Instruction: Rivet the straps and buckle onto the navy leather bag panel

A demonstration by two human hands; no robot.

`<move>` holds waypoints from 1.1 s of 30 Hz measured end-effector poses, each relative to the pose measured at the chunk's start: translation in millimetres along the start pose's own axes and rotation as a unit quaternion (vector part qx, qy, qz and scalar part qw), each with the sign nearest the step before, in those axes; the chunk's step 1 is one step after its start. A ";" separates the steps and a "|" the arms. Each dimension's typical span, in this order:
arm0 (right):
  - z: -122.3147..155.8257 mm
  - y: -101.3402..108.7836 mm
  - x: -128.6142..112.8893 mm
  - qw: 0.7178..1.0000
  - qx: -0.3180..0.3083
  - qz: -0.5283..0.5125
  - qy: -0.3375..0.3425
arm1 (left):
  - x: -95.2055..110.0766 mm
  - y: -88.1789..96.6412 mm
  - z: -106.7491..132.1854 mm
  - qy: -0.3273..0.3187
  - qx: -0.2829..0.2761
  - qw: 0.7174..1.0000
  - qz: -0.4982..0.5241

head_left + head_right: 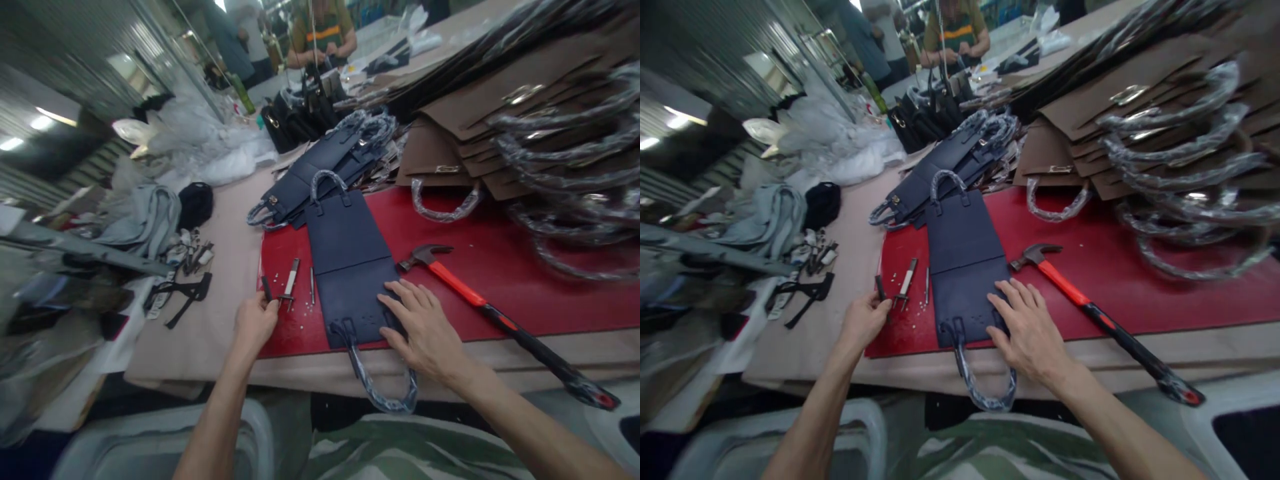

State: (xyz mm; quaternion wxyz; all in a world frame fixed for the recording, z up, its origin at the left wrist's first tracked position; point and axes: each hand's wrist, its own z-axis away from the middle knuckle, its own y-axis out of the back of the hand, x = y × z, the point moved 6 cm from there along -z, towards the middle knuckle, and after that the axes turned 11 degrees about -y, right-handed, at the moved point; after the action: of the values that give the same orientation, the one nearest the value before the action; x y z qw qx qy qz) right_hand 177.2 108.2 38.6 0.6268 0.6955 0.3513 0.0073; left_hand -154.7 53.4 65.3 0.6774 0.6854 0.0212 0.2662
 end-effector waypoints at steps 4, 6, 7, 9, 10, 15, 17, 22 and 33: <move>-1.3 -3.4 3.8 0.999 0.027 0.014 0.025 | -3.1 1.4 -7.1 0.024 -0.032 0.994 -0.106; -1.9 -4.5 4.5 0.999 0.032 0.022 0.032 | -1.6 -0.1 -9.6 0.023 -0.037 0.993 -0.112; -2.1 -4.8 4.7 0.999 0.034 0.026 0.034 | -0.3 -0.3 -10.4 0.021 -0.038 0.993 -0.111; -2.3 -5.0 4.8 0.998 0.036 0.031 0.034 | 3.4 0.7 -11.6 0.016 -0.038 0.993 -0.110; -2.3 -5.1 4.8 0.998 0.036 0.034 0.034 | 6.0 2.1 -12.1 0.016 -0.036 0.993 -0.114; -1.8 -5.1 3.7 0.998 0.035 0.035 0.034 | 38.8 5.7 -17.8 -0.018 0.010 0.993 -0.116; -1.9 -4.7 3.4 0.999 0.031 0.033 0.029 | 59.2 -5.5 -23.8 -0.053 -0.020 0.996 -0.071; -2.4 -3.2 1.4 1.000 0.002 0.024 0.007 | 83.2 -34.6 -46.4 -0.033 -0.107 0.993 -0.030; -1.2 1.6 -4.1 0.999 -0.025 -0.006 -0.023 | 80.3 -32.3 -29.8 -0.039 -0.108 0.971 0.208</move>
State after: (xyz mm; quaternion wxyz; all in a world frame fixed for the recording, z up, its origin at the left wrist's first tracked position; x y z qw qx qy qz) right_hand 174.3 107.2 42.1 0.6521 0.6775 0.3403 -0.0033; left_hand -86.9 114.7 60.2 0.6772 0.6077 -0.1770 0.3753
